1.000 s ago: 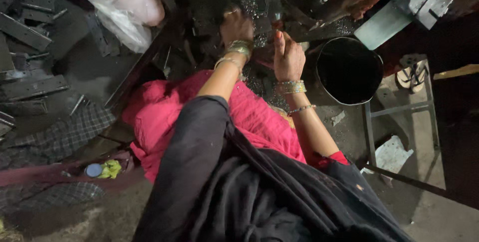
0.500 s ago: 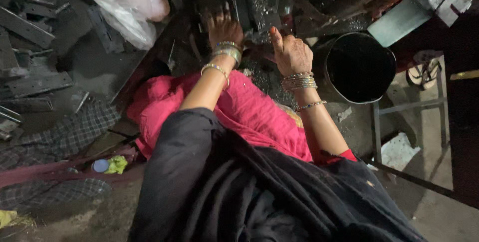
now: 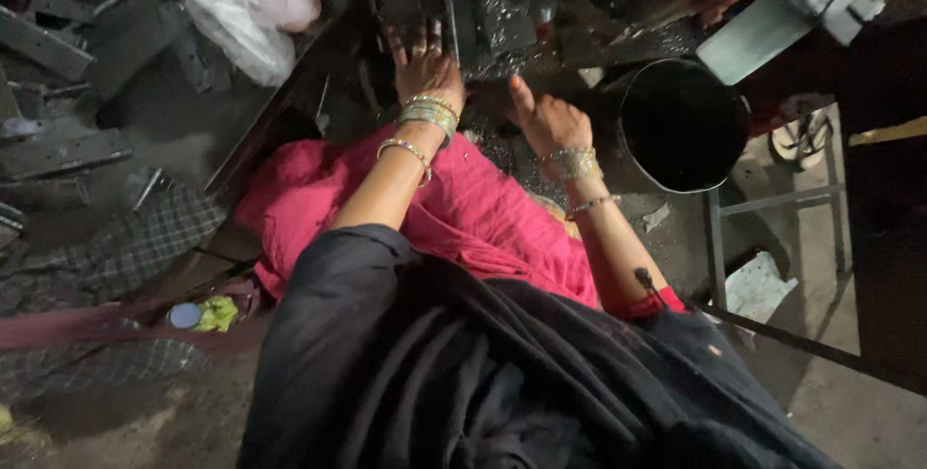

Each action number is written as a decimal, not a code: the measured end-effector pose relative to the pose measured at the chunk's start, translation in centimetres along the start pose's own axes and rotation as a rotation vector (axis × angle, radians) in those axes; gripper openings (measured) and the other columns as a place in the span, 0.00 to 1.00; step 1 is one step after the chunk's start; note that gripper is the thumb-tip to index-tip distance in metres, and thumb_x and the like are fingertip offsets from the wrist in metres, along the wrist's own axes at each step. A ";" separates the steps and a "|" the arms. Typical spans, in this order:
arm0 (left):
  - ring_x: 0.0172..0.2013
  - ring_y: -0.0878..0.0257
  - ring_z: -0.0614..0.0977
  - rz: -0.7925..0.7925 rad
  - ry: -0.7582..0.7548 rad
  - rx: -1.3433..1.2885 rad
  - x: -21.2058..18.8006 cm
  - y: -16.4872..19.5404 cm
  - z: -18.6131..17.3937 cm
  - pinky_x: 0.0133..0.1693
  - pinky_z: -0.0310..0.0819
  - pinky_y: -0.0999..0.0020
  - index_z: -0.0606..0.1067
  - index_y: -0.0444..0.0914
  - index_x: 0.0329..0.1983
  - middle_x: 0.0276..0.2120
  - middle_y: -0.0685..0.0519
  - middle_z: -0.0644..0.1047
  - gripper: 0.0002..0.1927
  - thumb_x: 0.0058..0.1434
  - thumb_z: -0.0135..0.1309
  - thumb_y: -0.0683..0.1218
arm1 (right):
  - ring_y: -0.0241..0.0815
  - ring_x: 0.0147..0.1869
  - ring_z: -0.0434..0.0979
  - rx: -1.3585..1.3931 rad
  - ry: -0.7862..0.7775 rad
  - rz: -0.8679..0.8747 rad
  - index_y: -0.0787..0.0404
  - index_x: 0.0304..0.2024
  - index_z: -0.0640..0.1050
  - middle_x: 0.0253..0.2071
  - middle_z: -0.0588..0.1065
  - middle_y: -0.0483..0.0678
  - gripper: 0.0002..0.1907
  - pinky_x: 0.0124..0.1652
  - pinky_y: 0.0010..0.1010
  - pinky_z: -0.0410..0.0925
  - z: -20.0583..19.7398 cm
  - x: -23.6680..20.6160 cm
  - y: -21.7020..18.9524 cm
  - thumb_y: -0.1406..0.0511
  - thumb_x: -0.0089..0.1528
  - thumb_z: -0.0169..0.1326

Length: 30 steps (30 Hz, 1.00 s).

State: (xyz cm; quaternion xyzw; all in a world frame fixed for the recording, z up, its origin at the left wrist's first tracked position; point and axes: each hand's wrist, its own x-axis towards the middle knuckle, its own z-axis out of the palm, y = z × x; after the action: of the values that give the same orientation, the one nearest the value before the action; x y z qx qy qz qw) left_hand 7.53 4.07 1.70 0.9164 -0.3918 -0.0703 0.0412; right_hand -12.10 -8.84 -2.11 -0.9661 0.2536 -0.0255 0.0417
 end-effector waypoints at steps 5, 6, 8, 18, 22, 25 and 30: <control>0.74 0.54 0.53 0.007 -0.011 0.016 0.2 0.5 0.5 0.68 0.22 0.33 0.61 0.45 0.74 0.75 0.51 0.57 0.29 0.68 0.37 0.47 | 0.62 0.35 0.81 0.138 0.032 0.118 0.64 0.32 0.83 0.27 0.78 0.61 0.40 0.35 0.50 0.73 0.0 -3.2 -1.8 0.40 0.70 0.35; 0.75 0.54 0.53 0.004 0.016 0.016 0.3 0.5 0.6 0.69 0.22 0.33 0.61 0.44 0.76 0.75 0.50 0.57 0.29 0.70 0.37 0.47 | 0.63 0.37 0.81 0.150 -0.049 0.190 0.64 0.32 0.83 0.29 0.79 0.62 0.41 0.37 0.50 0.73 0.0 -3.1 -1.9 0.39 0.71 0.34; 0.75 0.54 0.53 0.027 0.042 0.010 0.3 0.5 0.8 0.69 0.22 0.32 0.60 0.42 0.76 0.74 0.51 0.57 0.29 0.70 0.36 0.46 | 0.63 0.41 0.81 0.159 -0.201 0.295 0.65 0.34 0.83 0.32 0.79 0.63 0.42 0.39 0.50 0.73 0.0 -2.6 -1.7 0.39 0.71 0.34; 0.75 0.54 0.51 0.000 -0.005 0.064 0.7 -0.2 1.8 0.69 0.21 0.32 0.63 0.43 0.73 0.77 0.54 0.54 0.27 0.71 0.34 0.48 | 0.63 0.47 0.80 0.154 -0.247 0.192 0.61 0.52 0.80 0.41 0.80 0.64 0.35 0.47 0.49 0.72 3.4 -3.8 -0.9 0.43 0.73 0.32; 0.76 0.56 0.52 -0.012 0.127 0.201 1.6 -0.4 1.7 0.70 0.21 0.34 0.65 0.41 0.72 0.76 0.52 0.56 0.26 0.73 0.33 0.48 | 0.59 0.45 0.80 0.170 -0.381 0.374 0.60 0.49 0.84 0.38 0.78 0.62 0.38 0.43 0.45 0.70 2.4 -2.1 -0.6 0.37 0.74 0.38; 0.77 0.54 0.53 0.038 -0.039 0.346 3.0 0.0 1.7 0.70 0.21 0.33 0.66 0.39 0.72 0.76 0.48 0.57 0.25 0.74 0.33 0.49 | 0.56 0.29 0.78 -0.191 0.071 -0.225 0.59 0.72 0.71 0.30 0.76 0.57 0.30 0.23 0.43 0.70 1.3 -0.7 0.8 0.54 0.70 0.50; 0.74 0.45 0.56 -0.029 0.149 0.239 4.2 0.4 2.6 0.67 0.24 0.32 0.69 0.38 0.67 0.73 0.45 0.61 0.28 0.67 0.35 0.52 | 0.56 0.29 0.79 0.101 -0.078 0.111 0.59 0.62 0.73 0.29 0.77 0.57 0.25 0.24 0.45 0.70 3.9 -3.9 -0.2 0.52 0.68 0.50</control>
State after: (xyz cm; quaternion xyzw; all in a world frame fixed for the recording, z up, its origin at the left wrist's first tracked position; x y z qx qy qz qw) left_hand 9.65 0.70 -1.20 0.9231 -0.3799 0.0446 -0.0401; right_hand -15.16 -6.46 -6.05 -0.9474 0.3034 0.0021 0.1015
